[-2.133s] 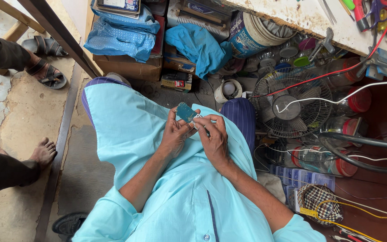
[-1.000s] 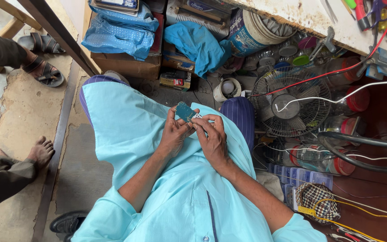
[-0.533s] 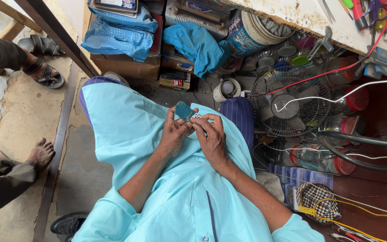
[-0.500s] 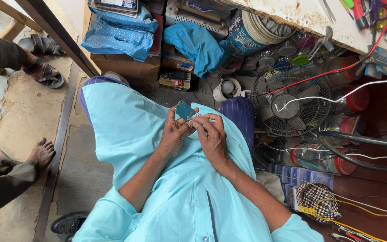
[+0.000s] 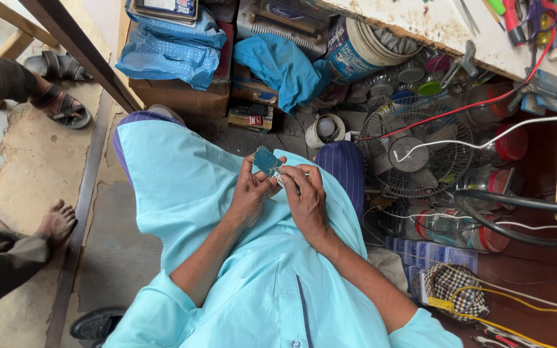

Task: The person sits on the floor holding a disassembled feature phone, uses a yellow soldering iron on the circuit board, pries at the keypad and board with a small tool, reaches to the cluttered workbench to pick up parts and a small container, and turns the phone over while working on it.

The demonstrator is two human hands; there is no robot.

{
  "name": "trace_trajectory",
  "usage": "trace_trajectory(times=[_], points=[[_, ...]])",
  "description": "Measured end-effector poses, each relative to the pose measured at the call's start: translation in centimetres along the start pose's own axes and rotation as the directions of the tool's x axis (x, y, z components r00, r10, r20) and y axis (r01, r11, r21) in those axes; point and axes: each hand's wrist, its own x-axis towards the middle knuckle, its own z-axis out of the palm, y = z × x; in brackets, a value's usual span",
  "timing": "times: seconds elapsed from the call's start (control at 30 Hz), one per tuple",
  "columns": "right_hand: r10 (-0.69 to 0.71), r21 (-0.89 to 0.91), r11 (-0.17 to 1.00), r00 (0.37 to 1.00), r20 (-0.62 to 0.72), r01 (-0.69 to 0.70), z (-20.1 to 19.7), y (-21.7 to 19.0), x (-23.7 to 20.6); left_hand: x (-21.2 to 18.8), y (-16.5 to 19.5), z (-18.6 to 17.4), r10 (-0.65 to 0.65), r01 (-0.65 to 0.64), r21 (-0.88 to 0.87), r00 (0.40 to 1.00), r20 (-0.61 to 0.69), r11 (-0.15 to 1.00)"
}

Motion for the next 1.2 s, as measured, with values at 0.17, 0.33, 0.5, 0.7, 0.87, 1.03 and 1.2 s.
trace_trajectory(times=[0.17, 0.33, 0.5, 0.7, 0.87, 1.03, 1.2], points=[[-0.004, 0.016, 1.0, 1.0, 0.019, 0.004, -0.18, -0.27, 0.12, -0.12, -0.02, 0.04, 0.009, -0.009, -0.003, 1.0, 0.0, 1.0], [-0.017, -0.002, 1.0, 1.0, 0.007, 0.017, -0.07, -0.22, 0.12, -0.18, -0.05, -0.01, 0.0, 0.0, -0.024, 1.0, 0.005, 1.0], [-0.049, 0.006, 0.999, 0.999, -0.006, 0.049, 0.09, 0.13, 0.04, -0.05, -0.18, -0.06, 0.006, -0.006, -0.022, 1.0, 0.005, 1.0], [-0.033, 0.005, 0.999, 0.999, -0.009, 0.033, 0.22, 0.25, 0.21, 0.07, -0.28, -0.01, 0.008, -0.008, -0.026, 1.0, 0.002, 1.0], [-0.041, -0.039, 0.998, 0.999, -0.027, 0.04, 0.0, -0.26, 0.15, -0.02, -0.04, 0.08, 0.006, -0.006, -0.021, 1.0, 0.002, 1.0], [-0.062, -0.014, 0.998, 0.998, -0.024, 0.062, -0.23, -0.56, 0.21, -0.16, 0.23, 0.22, -0.012, 0.011, -0.014, 1.0, -0.009, 1.0], [-0.005, -0.005, 1.0, 1.0, -0.025, 0.005, -0.27, -0.42, 0.33, -0.08, 0.28, 0.23, -0.009, 0.009, -0.008, 1.0, -0.008, 1.0]])
